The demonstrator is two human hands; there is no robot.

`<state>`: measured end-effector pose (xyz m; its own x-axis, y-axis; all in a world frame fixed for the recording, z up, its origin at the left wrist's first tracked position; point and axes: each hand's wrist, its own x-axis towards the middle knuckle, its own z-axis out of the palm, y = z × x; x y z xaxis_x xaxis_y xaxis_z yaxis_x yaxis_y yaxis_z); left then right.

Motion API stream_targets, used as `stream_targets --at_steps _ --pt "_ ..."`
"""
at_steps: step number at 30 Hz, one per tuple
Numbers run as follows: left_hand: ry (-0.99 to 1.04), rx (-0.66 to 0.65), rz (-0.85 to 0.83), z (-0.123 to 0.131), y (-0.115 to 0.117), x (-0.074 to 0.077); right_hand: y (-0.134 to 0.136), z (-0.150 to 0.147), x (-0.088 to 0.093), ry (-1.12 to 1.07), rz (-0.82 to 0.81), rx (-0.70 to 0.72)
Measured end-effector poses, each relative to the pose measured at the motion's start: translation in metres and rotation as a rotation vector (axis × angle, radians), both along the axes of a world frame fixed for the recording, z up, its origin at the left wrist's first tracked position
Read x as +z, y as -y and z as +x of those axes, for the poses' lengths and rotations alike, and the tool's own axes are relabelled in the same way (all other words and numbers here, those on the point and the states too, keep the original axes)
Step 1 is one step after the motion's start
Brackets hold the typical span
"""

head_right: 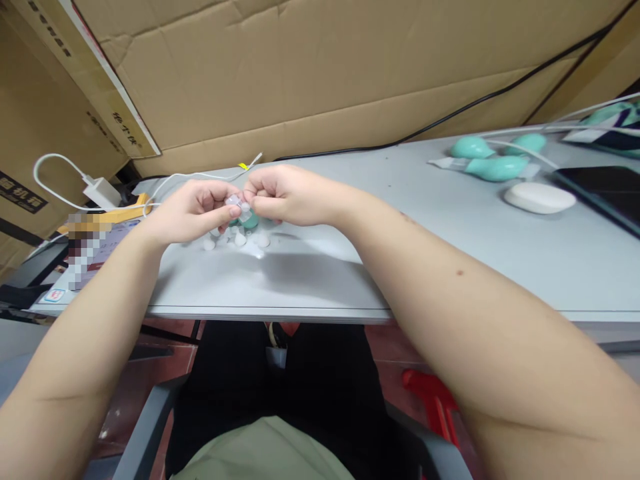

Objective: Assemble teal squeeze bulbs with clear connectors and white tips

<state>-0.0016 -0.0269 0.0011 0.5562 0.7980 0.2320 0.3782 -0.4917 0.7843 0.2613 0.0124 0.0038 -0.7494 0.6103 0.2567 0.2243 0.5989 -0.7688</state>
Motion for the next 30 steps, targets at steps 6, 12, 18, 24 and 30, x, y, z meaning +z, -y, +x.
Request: stream_targets --at_steps 6,12,18,24,30 --pt "0.016 0.060 0.019 0.000 -0.002 -0.001 -0.006 0.002 -0.006 -0.095 0.101 -0.002" --pt "0.006 0.028 0.030 0.000 -0.002 -0.003 -0.006 0.008 0.002 0.025 0.046 0.019" --pt "-0.001 0.027 0.081 -0.001 -0.003 -0.007 -0.013 0.008 0.004 0.038 -0.043 0.063" --pt "-0.028 0.043 0.138 0.000 -0.003 -0.006 -0.015 0.010 0.004 -0.016 -0.129 0.082" --pt "-0.060 0.078 0.184 -0.002 -0.003 -0.006 -0.003 0.020 0.024 0.188 -0.076 -0.140"
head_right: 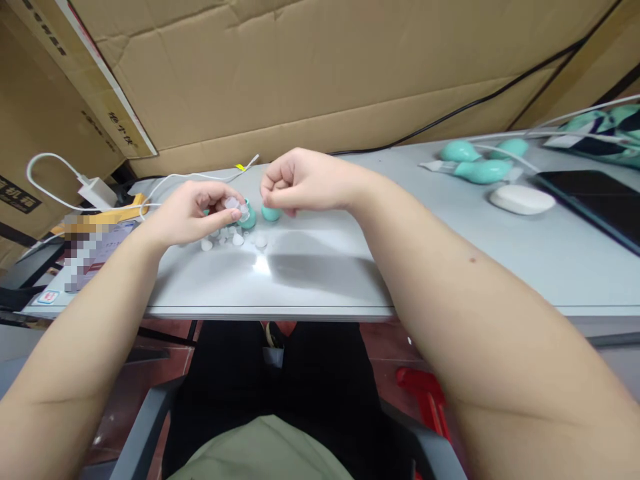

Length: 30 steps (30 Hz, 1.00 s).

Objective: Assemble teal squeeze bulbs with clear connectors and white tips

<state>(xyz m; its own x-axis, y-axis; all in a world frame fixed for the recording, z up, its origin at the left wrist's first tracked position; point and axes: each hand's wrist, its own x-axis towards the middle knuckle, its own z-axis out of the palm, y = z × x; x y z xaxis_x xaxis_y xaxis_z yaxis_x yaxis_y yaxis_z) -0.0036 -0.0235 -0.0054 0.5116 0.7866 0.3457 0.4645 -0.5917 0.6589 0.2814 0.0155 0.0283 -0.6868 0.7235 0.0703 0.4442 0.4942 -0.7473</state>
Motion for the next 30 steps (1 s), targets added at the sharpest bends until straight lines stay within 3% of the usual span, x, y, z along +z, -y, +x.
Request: stream_targets --at_steps 5,10,12,15,19,24,30 --pt "-0.049 -0.015 0.132 0.002 -0.002 -0.005 0.011 -0.014 0.001 0.591 0.175 -0.088" --pt "-0.042 -0.009 0.188 0.003 -0.005 -0.008 0.012 -0.022 -0.005 0.726 0.270 -0.084" --pt "-0.015 -0.007 0.170 0.003 -0.006 -0.010 0.013 -0.019 -0.002 0.630 0.260 -0.122" --pt "0.046 -0.016 0.158 0.004 -0.007 -0.011 0.013 -0.013 0.003 0.252 0.216 -0.179" --pt "0.125 -0.016 0.199 0.005 -0.009 -0.013 0.007 -0.013 -0.004 -0.183 0.032 -0.064" --pt "0.165 -0.006 0.263 0.004 -0.014 -0.017 0.000 -0.019 -0.018 -0.267 -0.142 0.036" --pt "0.165 -0.035 0.398 0.001 -0.020 -0.018 -0.001 -0.022 -0.021 -0.435 -0.169 0.047"
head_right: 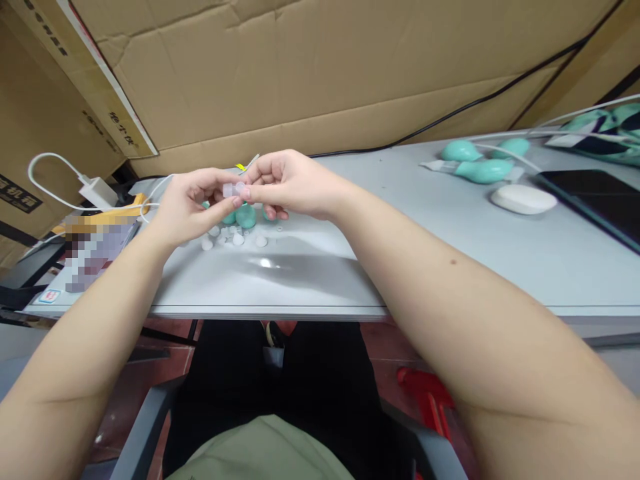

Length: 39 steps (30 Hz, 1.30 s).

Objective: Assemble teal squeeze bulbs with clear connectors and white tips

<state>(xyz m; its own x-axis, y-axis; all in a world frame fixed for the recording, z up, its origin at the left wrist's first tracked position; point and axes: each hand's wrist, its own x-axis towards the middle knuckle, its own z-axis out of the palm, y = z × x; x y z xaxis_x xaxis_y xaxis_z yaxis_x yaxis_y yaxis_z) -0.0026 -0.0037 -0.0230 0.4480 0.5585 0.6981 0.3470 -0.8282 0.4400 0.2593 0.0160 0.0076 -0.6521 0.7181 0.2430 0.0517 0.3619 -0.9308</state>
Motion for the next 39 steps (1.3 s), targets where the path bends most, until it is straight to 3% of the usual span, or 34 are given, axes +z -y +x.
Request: stream_targets --at_steps 3,8,15,17,20,26,30,39 --pt "-0.016 0.021 0.116 -0.005 -0.002 0.003 0.000 0.008 0.006 0.050 0.061 -0.059" --pt "0.056 0.145 0.246 -0.016 -0.014 0.002 0.002 0.022 0.018 0.326 0.198 -0.181" --pt "0.073 0.300 0.204 -0.019 -0.018 0.001 0.000 0.012 0.011 0.773 0.395 -0.170" --pt "0.088 0.331 0.110 -0.018 -0.016 0.003 0.000 0.012 0.011 0.742 0.375 -0.165" --pt "0.171 0.380 -0.012 -0.024 -0.024 0.005 -0.001 0.017 0.014 0.528 0.332 -0.199" --pt "0.467 0.515 -0.029 -0.062 -0.071 -0.002 -0.013 0.027 0.008 0.123 0.276 -0.512" --pt "0.582 0.560 -0.102 -0.073 -0.086 -0.009 -0.021 0.024 -0.002 0.109 0.202 -0.576" --pt "0.603 0.555 -0.123 -0.066 -0.087 -0.013 -0.030 0.012 -0.017 0.102 0.224 -0.506"
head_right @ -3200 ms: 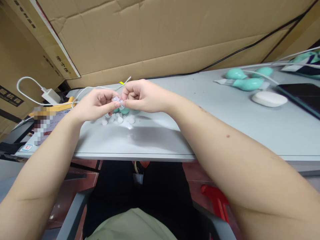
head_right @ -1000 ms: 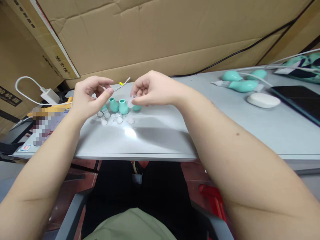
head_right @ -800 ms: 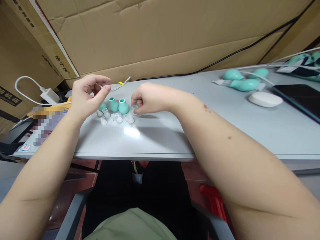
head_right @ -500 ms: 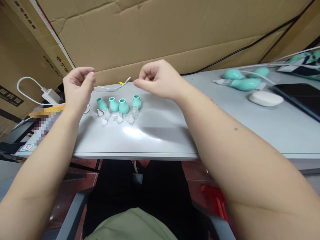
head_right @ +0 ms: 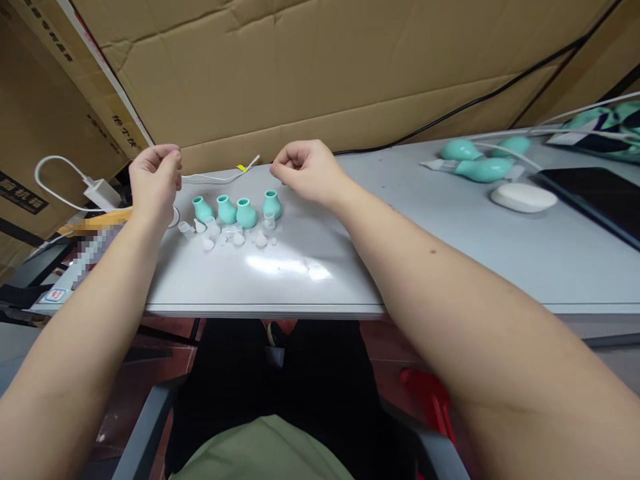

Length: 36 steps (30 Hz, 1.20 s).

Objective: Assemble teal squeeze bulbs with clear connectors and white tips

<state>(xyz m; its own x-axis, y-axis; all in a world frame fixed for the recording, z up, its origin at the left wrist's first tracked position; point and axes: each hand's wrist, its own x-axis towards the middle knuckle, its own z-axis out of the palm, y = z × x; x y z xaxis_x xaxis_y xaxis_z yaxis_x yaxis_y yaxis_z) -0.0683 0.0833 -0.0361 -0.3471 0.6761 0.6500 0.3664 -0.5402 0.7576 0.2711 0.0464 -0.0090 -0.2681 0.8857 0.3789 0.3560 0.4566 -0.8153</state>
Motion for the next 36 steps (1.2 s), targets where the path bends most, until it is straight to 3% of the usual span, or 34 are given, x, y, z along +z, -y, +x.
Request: stream_targets --at_steps 8,17,36 --pt "-0.233 0.006 0.066 0.001 0.004 -0.006 -0.002 0.001 -0.003 0.071 0.034 0.037" --pt "-0.201 -0.005 0.103 0.014 0.016 -0.003 -0.002 0.001 -0.004 0.102 0.040 0.071" --pt "-0.239 0.002 0.024 0.020 0.022 0.001 -0.002 0.001 -0.006 0.129 0.028 0.095"
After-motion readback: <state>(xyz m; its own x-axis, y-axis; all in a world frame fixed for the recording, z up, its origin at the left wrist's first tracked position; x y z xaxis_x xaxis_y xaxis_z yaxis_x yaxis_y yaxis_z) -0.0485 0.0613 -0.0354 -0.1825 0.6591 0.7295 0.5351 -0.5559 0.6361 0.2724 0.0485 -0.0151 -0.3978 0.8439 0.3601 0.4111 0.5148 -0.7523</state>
